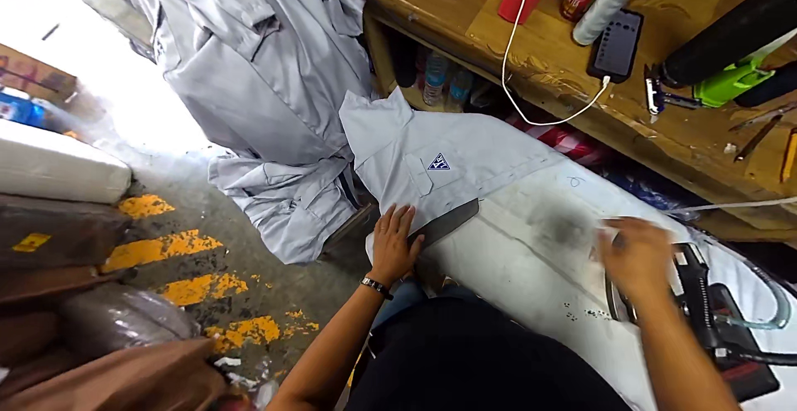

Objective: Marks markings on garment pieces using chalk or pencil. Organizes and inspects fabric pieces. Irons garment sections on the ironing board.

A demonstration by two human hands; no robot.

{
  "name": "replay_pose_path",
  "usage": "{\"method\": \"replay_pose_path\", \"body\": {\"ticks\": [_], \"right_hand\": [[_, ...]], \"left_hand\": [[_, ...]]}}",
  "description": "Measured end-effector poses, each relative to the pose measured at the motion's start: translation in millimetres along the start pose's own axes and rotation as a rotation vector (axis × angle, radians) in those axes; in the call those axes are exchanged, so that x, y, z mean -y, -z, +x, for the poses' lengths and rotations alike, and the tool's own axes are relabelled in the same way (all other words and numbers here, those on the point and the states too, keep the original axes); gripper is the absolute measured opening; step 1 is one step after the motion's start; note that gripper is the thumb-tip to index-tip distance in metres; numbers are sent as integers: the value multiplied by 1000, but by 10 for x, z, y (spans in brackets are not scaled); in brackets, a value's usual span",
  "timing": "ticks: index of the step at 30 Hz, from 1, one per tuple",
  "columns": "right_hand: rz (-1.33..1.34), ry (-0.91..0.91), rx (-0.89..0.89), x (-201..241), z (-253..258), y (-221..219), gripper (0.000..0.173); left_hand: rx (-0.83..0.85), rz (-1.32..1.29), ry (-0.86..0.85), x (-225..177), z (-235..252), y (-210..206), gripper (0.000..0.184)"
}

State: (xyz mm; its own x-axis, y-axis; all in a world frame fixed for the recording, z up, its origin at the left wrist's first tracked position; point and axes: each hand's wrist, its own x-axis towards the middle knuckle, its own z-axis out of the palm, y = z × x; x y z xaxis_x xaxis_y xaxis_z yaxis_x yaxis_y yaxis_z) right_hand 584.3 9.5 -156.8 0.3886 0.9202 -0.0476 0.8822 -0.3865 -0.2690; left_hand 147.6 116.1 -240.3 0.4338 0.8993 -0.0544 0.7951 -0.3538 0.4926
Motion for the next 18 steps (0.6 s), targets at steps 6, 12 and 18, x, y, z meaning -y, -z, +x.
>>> {"method": "replay_pose_path", "body": {"ticks": [6, 12, 18], "right_hand": [[211, -413, 255, -1283, -189, 335, 50], [572, -495, 277, -985, -54, 185, 36], [223, 104, 517, 409, 215, 238, 49]], "left_hand": [[120, -160, 204, 0, -208, -22, 68], [-304, -794, 1139, 505, -499, -202, 67], [-106, -1471, 1402, 729, -411, -305, 62]]}}
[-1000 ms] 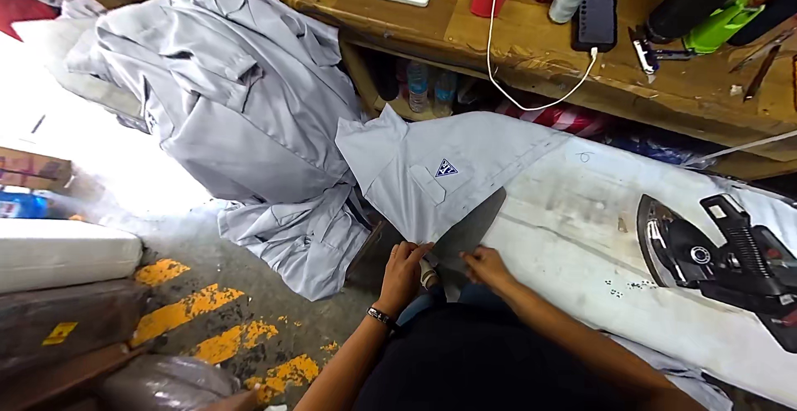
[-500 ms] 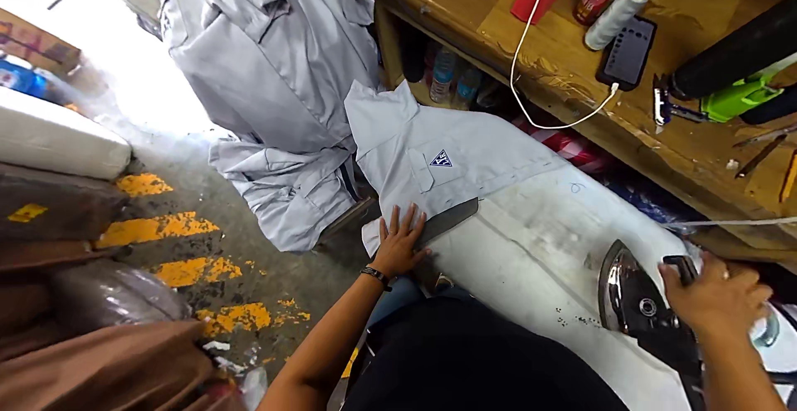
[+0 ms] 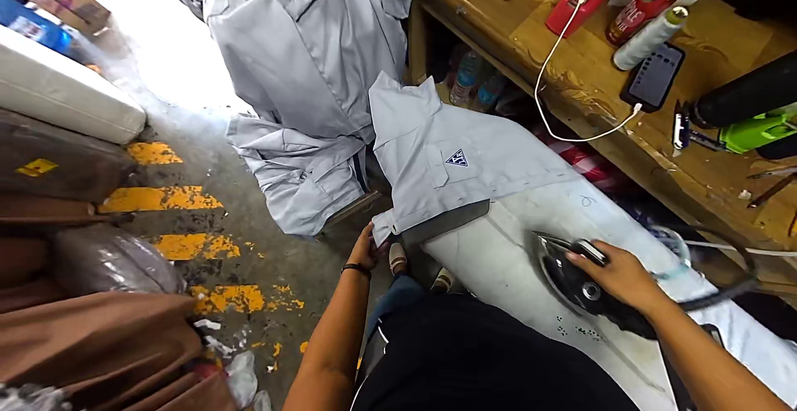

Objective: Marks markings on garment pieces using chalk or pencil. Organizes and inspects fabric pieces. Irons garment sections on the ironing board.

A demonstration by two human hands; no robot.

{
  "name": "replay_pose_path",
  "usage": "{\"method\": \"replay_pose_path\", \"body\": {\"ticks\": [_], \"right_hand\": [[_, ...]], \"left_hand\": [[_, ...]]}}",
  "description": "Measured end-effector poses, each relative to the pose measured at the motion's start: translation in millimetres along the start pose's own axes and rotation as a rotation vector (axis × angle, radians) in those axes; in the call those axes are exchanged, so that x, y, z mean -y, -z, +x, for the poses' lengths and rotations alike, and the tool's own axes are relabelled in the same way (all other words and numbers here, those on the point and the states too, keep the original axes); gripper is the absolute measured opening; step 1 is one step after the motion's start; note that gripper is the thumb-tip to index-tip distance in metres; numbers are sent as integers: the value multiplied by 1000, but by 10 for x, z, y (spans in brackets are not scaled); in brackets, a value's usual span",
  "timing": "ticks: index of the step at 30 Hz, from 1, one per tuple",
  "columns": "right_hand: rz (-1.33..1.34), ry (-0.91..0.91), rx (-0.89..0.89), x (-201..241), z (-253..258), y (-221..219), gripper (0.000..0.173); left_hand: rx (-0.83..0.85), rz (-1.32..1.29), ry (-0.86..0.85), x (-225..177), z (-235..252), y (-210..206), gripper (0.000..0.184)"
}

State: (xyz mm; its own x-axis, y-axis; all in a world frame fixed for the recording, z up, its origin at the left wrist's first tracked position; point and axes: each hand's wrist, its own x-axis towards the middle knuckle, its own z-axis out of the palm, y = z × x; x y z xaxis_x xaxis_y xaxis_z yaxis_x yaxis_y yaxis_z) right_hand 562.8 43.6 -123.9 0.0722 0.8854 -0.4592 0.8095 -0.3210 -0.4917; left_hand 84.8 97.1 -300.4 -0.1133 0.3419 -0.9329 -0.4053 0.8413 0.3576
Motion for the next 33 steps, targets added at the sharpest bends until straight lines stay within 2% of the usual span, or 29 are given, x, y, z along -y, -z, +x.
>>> {"method": "replay_pose_path", "body": {"ticks": [3, 9, 12, 15, 19, 22, 30, 33], "right_hand": [[-50, 131, 115, 799, 371, -108, 51], [-194, 395, 291, 2044, 1150, -753, 48], [-263, 458, 365, 2498, 1224, -979, 50], [-281, 454, 381, 2527, 1205, -1005, 49], [-195, 427, 316, 2106, 1292, -777, 42], [-170, 394, 331, 2029, 1328, -682, 40], [-246, 452, 468, 3003, 1138, -1291, 56], [-240, 423, 428, 2998, 1115, -1211, 55]], "left_hand": [[42, -42, -66, -33, 96, 38, 38], [125, 71, -244, -115, 41, 203, 20], [91, 76, -331, -154, -3, 304, 22], [42, 43, -375, -151, -58, 303, 23], [12, 53, -375, -129, -104, 286, 23], [26, 42, -358, -115, -85, 283, 23], [48, 97, -349, -217, -66, 331, 22], [19, 116, -342, -235, -74, 319, 22]]}}
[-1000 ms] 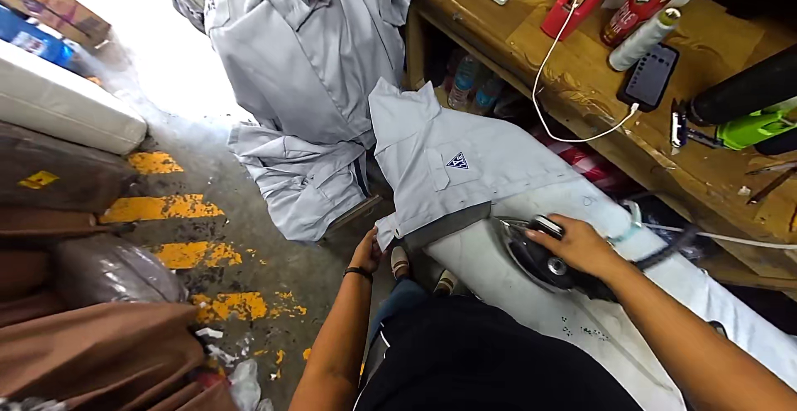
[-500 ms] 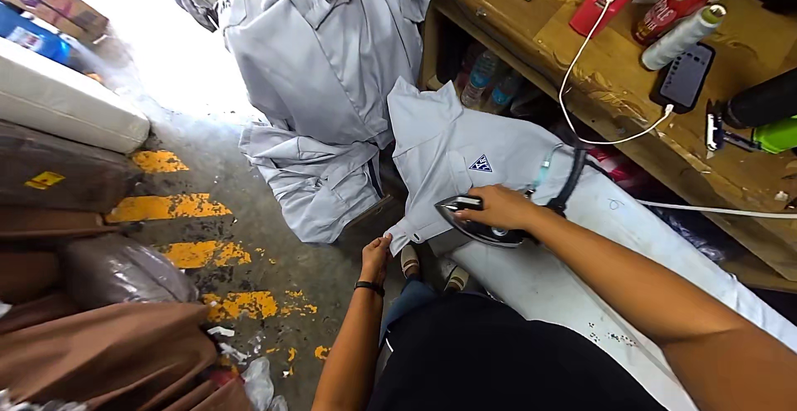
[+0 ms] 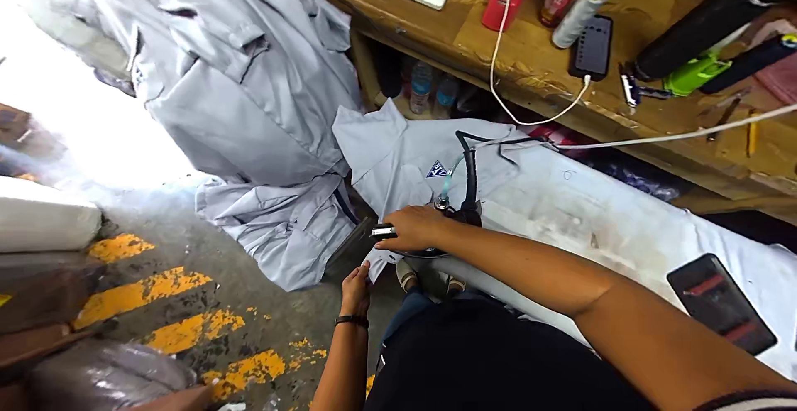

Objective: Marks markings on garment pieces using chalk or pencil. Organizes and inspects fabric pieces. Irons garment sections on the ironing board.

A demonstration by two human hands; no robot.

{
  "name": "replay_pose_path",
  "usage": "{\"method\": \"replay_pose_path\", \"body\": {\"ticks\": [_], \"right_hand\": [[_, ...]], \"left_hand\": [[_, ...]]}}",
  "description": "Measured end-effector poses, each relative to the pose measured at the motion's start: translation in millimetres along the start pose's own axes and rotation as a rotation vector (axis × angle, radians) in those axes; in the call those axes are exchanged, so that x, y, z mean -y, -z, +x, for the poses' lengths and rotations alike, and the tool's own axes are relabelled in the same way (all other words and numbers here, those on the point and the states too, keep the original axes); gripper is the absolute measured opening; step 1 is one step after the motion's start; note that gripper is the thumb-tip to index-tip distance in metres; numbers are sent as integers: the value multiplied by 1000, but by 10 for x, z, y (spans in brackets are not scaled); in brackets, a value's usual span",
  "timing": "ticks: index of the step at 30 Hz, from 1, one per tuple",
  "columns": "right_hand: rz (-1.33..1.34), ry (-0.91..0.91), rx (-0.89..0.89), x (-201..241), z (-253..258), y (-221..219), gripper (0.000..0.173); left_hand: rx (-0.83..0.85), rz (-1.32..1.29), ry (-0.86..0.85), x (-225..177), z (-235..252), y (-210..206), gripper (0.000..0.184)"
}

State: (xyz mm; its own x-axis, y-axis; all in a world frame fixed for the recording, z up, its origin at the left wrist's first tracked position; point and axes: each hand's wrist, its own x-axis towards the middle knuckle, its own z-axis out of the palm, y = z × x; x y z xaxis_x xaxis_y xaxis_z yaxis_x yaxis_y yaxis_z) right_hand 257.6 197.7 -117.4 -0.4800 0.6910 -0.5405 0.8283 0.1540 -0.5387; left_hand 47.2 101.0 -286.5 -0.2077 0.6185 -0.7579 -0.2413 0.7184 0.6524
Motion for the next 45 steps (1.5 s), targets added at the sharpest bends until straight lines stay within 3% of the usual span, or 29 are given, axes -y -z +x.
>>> {"method": "replay_pose_path", "body": {"ticks": [8, 15, 18, 23, 30, 32, 34, 37, 39, 41, 43, 45], "right_hand": [[50, -67, -128, -943, -414, 208, 50], [42, -30, -14, -418, -225, 75, 57], [61, -43, -27, -440, -284, 87, 56], [184, -148, -212, -1090, -638, 182, 48], [382, -407, -408, -2073, -1323, 375, 52], [434, -507, -497, -2301, -1628, 229, 52], [503, -649, -624, -2585, -1979, -28, 53], [731, -846, -720, -3033, -2496, -345, 52], [851, -921, -803, -3250, -2797, -569, 49], [751, -989, -847, -3341, -3017, -690, 53], [456, -1098, -836, -3202, -3088, -603, 69], [281, -1038, -963, -3049, -2935, -429, 73]], "left_hand": [[-28, -32, 29, -31, -42, -38, 22], [-40, 6, 29, -36, -4, -39, 21], [-51, 33, 26, -76, 12, -40, 21], [-66, 35, 42, -57, 3, -63, 20], [-65, 102, 73, -74, 31, -134, 25], [-119, 261, -28, -75, -14, -185, 32], [-133, 449, -309, -51, -45, -248, 50], [25, 746, -811, -131, -161, -453, 66], [158, 949, -990, -183, -259, -608, 67], [194, 1071, -1090, -143, -269, -717, 59], [175, 1120, -1136, -150, -245, -742, 49], [152, 1185, -1161, -225, -239, -767, 47]]}}
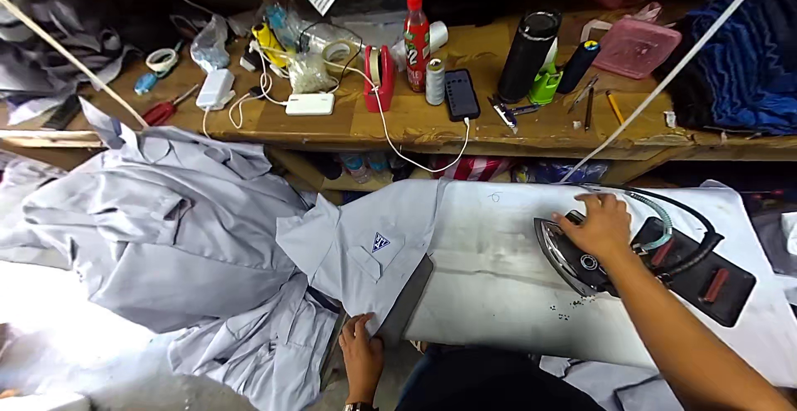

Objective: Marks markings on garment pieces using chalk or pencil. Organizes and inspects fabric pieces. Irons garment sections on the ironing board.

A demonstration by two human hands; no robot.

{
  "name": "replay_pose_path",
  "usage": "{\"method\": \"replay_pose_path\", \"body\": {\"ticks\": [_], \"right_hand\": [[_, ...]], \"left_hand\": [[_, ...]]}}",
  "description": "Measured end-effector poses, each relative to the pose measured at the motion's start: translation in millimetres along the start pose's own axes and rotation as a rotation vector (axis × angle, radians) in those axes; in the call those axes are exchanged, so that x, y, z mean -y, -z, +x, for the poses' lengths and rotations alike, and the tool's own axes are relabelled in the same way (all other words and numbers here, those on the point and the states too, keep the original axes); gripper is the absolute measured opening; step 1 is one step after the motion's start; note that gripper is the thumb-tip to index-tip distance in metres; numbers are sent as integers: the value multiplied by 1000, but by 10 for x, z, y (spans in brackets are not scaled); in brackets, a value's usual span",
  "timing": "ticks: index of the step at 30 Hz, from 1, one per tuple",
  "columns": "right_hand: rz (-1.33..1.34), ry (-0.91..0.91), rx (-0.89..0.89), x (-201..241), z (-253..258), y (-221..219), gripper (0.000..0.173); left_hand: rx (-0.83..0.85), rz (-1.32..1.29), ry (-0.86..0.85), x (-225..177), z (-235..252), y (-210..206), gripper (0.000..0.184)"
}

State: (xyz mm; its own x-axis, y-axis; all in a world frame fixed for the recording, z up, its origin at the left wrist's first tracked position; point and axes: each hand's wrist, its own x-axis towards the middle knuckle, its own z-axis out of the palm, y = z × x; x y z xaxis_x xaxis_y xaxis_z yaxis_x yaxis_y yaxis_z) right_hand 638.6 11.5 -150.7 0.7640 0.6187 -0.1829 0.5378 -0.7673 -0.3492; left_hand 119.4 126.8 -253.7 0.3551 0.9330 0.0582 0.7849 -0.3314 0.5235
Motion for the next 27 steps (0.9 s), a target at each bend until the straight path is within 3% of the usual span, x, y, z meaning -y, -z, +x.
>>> {"method": "replay_pose_path", "body": {"ticks": [2, 4, 6, 8, 13, 16, 19, 25, 27], "right_hand": [[63, 76, -13, 435, 57, -190, 57], [248, 79, 222, 953, 164, -585, 44], [554, -45, 538, 1424, 321, -1086, 53], [945, -238, 666, 1807, 504, -1439, 60], [1558, -579, 412, 2220, 1004, -1558, 39], [1543, -626, 386, 2135, 1163, -1497, 34], [1351, -619, 452, 2047, 1148, -1483, 41], [1019, -541, 519, 2169, 1208, -1632, 46], [944, -487, 531, 2242, 1212, -1640, 37]], "left_hand": [[12, 67, 5, -31, 26, 33, 48], [12, 110, 7, -43, 45, 42, 46], [18, 125, 22, -33, 54, 63, 42], [43, 135, 47, -3, 76, 110, 39], [44, 144, -23, 118, 124, 392, 37], [-16, 163, -119, 257, 201, 630, 37], [-79, 163, -204, 355, 283, 816, 37], [-38, 169, -270, 462, 403, 1015, 38], [-25, 170, -275, 502, 417, 1055, 40]]}}
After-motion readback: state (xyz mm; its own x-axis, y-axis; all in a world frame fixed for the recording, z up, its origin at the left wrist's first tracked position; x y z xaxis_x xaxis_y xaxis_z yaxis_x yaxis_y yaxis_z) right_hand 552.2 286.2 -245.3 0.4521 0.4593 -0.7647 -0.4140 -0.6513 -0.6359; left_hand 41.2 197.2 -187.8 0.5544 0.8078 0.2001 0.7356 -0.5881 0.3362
